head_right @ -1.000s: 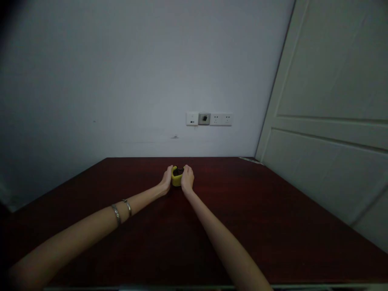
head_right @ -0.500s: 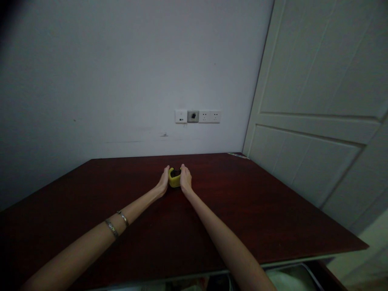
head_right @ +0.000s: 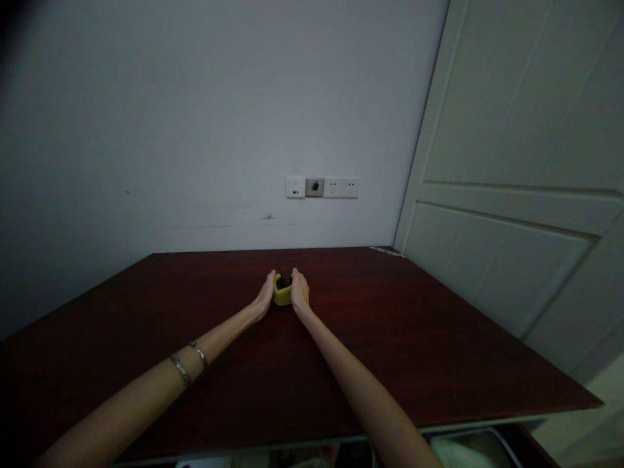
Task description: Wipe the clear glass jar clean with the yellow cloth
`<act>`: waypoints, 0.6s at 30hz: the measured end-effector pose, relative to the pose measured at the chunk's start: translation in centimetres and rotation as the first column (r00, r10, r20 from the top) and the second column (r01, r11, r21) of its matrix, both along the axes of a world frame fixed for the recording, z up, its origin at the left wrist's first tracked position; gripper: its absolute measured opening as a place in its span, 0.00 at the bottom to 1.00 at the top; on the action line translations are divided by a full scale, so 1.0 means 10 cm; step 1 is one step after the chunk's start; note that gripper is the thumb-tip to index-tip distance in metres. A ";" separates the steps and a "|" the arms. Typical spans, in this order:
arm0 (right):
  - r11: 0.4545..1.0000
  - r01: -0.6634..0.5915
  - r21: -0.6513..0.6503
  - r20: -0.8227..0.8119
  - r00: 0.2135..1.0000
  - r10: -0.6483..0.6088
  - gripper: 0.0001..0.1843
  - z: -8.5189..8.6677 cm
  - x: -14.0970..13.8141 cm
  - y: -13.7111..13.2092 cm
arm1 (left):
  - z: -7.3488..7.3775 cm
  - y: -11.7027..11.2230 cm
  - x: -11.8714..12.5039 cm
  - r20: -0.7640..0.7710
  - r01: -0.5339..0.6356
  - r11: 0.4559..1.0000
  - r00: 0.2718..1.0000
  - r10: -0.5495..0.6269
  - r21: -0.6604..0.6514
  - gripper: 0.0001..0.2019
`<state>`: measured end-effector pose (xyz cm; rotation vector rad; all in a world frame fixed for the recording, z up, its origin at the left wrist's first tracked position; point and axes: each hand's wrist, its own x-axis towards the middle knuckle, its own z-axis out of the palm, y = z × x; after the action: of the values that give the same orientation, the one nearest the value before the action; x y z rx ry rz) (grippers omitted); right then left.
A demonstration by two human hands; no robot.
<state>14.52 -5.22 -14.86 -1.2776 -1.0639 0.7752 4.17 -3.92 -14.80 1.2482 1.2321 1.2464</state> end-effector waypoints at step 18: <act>1.000 0.022 -0.007 0.162 0.987 -0.021 0.16 -0.08 0.01 0.02 | 0.03 -0.04 0.02 -0.227 -0.042 0.999 0.973 0.046 0.023 0.24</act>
<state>14.59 -4.99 -15.64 -1.3757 -1.1757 0.6693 4.34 -4.35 -14.55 1.4138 1.4224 1.1717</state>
